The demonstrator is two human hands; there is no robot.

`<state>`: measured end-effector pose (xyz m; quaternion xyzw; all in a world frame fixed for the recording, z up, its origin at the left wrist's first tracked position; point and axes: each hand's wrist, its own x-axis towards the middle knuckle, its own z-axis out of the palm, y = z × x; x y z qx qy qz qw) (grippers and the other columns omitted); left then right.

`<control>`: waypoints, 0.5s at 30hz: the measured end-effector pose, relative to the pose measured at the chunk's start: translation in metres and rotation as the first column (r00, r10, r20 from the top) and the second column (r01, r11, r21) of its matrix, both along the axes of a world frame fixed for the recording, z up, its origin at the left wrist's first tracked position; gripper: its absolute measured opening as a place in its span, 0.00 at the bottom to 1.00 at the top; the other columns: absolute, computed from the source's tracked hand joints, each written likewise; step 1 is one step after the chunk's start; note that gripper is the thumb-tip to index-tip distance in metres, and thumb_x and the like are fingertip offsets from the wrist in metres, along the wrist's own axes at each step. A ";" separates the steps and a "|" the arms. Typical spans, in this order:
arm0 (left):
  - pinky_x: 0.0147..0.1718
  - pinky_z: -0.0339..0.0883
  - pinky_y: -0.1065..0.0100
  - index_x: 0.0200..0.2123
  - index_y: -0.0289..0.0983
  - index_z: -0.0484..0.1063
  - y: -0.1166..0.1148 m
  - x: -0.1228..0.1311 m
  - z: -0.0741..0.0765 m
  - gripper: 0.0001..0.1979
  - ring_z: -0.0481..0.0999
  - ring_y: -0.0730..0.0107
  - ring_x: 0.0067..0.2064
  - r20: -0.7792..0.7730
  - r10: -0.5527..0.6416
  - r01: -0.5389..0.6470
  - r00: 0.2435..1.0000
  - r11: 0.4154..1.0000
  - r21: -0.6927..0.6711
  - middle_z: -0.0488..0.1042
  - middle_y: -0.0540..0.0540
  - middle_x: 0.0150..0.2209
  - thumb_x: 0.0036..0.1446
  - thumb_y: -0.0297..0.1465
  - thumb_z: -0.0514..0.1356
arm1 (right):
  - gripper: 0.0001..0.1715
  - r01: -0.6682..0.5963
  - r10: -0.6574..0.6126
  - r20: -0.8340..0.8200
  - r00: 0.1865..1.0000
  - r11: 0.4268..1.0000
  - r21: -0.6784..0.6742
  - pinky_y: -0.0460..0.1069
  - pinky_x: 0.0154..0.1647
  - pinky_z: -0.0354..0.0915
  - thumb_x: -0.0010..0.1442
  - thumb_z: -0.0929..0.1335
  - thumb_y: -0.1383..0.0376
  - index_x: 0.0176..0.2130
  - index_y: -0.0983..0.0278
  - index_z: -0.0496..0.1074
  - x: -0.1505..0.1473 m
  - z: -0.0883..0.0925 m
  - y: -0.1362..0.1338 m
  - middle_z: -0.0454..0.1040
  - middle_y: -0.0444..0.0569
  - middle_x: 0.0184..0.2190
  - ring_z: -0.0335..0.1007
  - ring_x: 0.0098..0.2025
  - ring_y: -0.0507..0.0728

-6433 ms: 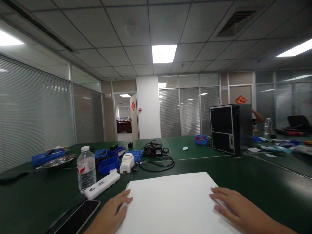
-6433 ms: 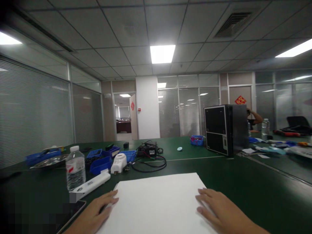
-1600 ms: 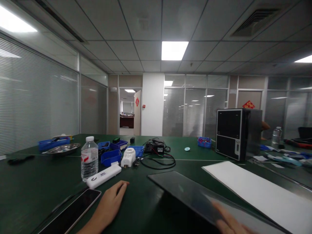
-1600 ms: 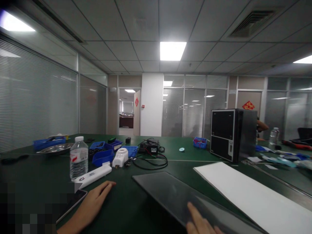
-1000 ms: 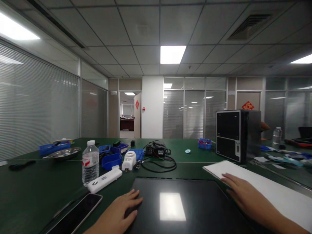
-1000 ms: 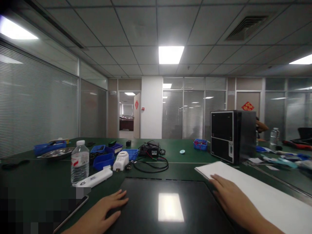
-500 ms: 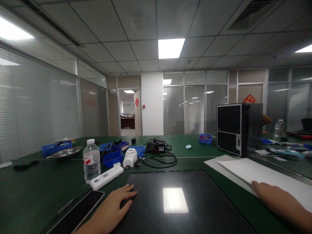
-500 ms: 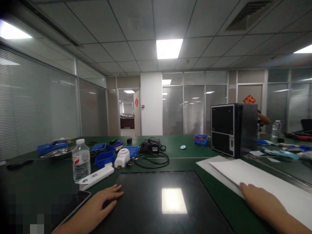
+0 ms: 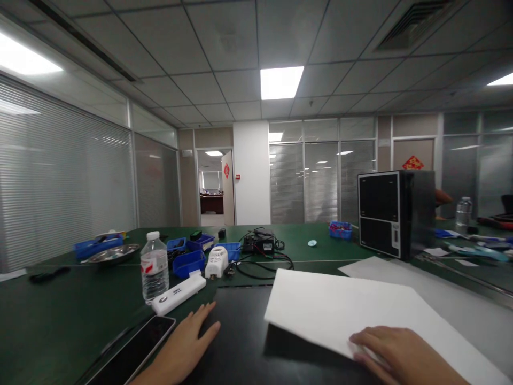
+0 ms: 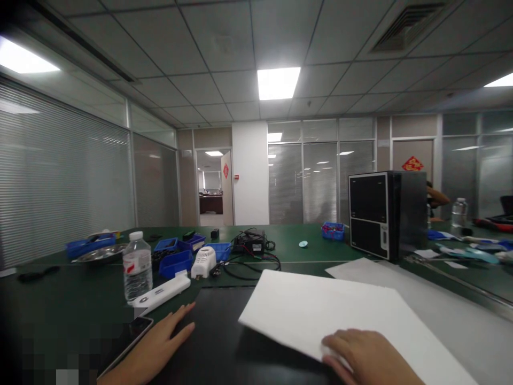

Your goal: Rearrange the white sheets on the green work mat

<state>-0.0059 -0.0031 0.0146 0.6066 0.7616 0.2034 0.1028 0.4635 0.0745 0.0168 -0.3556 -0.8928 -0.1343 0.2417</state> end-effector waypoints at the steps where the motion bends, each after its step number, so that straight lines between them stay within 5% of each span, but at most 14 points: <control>1: 0.70 0.45 0.46 0.70 0.38 0.57 -0.002 0.001 0.003 0.39 0.52 0.47 0.72 0.021 -0.012 0.012 1.000 1.000 0.004 0.57 0.41 0.71 0.62 0.53 0.49 | 0.17 -0.016 0.016 0.011 1.000 0.998 -0.053 0.53 0.43 0.77 0.66 0.64 0.54 0.47 0.48 0.79 -0.005 0.002 -0.005 0.83 0.43 0.42 0.81 0.41 0.58; 7: 0.69 0.47 0.43 0.69 0.45 0.58 -0.009 0.004 0.008 0.35 0.51 0.47 0.72 -0.041 -0.167 0.169 0.985 0.985 0.030 0.56 0.45 0.70 0.64 0.54 0.51 | 0.26 0.076 -0.056 0.076 0.996 0.956 -0.284 0.61 0.57 0.71 0.68 0.59 0.47 0.52 0.52 0.78 0.003 0.003 -0.003 0.78 0.49 0.54 0.75 0.54 0.64; 15: 0.70 0.44 0.45 0.68 0.46 0.58 -0.009 0.002 0.005 0.36 0.52 0.50 0.72 -0.110 -0.257 0.261 0.960 0.965 0.026 0.56 0.45 0.71 0.62 0.56 0.53 | 0.25 -0.082 0.101 0.031 0.994 0.925 -0.372 0.70 0.55 0.71 0.62 0.65 0.44 0.55 0.45 0.76 -0.019 0.035 -0.039 0.76 0.47 0.56 0.73 0.57 0.71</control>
